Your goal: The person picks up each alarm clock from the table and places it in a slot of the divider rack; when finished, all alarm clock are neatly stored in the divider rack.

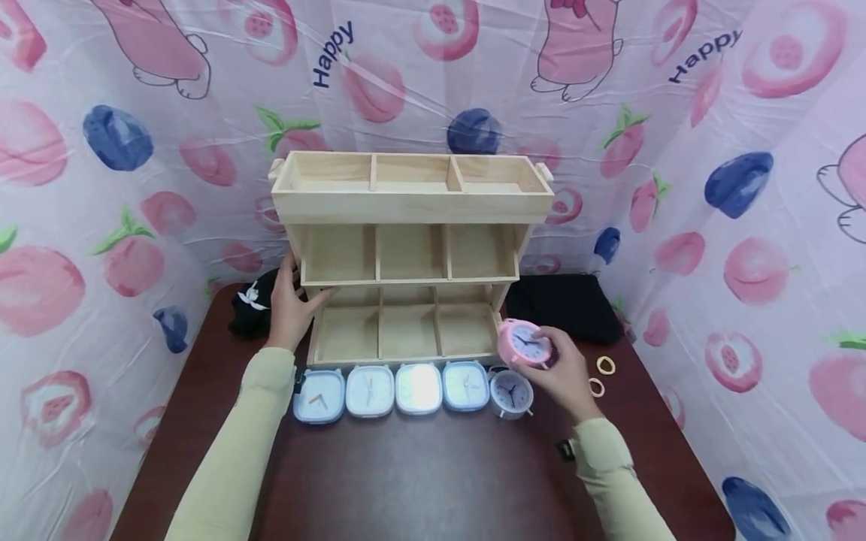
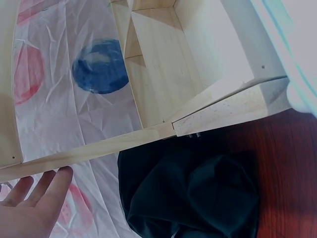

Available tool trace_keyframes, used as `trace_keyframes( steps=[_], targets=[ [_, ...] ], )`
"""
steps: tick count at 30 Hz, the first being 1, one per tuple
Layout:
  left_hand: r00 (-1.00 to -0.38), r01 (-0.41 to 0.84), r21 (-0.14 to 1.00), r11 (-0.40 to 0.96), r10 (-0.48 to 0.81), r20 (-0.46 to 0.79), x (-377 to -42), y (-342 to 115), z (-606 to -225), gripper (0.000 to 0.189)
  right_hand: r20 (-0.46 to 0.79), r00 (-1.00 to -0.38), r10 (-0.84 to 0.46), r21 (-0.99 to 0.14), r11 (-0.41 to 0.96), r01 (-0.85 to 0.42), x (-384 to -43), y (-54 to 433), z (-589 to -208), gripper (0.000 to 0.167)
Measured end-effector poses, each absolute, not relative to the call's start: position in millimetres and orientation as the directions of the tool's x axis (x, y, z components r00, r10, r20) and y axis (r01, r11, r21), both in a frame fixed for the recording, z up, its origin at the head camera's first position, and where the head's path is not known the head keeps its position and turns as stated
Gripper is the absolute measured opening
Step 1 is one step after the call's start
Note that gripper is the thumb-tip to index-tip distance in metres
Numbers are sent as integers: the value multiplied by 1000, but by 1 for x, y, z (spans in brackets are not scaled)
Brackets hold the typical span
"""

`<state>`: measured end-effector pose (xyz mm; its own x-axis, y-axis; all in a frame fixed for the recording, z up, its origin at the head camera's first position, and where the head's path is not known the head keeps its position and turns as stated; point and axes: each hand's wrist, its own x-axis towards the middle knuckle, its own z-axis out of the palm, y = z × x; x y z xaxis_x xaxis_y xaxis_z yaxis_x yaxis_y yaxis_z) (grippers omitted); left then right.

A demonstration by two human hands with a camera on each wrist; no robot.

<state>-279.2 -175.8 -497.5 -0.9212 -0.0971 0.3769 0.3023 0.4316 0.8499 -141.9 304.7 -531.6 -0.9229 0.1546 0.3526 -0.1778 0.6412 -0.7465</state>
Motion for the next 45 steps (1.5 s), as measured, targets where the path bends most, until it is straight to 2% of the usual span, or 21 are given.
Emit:
trace_keyframes(
  steps=[5,13,18,24,32,39,42,45],
  targets=[
    [-921,300,848,436,-100,377,-276,-181,-498,106,256,-965,62,-717,681,-147,-177,264,-532,62],
    [-929,288,856,431,-93,359,-277,-178,-498,106,155,-981,113,-652,758,-15,-211,229,-546,60],
    [-923,310,853,420,-85,376,-279,-175,-496,106,124,-987,104,-618,786,5,-226,223,-554,59],
    [-922,318,849,422,-73,381,-279,-175,-494,106,105,-991,88,-615,789,5,-229,218,-555,58],
    [-925,302,849,433,-82,371,-276,-177,-496,108,39,-994,98,-486,871,66,-232,209,-559,58],
    [-924,298,848,439,-90,372,-275,-178,-496,108,28,-998,51,-473,880,32,-229,211,-556,50],
    [-924,299,847,440,-90,373,-275,-178,-495,108,62,-998,-4,-495,868,-34,-225,216,-557,41],
    [-925,300,847,440,-83,370,-275,-178,-494,107,156,-988,-14,-530,843,-95,-211,224,-558,35]
  ],
)
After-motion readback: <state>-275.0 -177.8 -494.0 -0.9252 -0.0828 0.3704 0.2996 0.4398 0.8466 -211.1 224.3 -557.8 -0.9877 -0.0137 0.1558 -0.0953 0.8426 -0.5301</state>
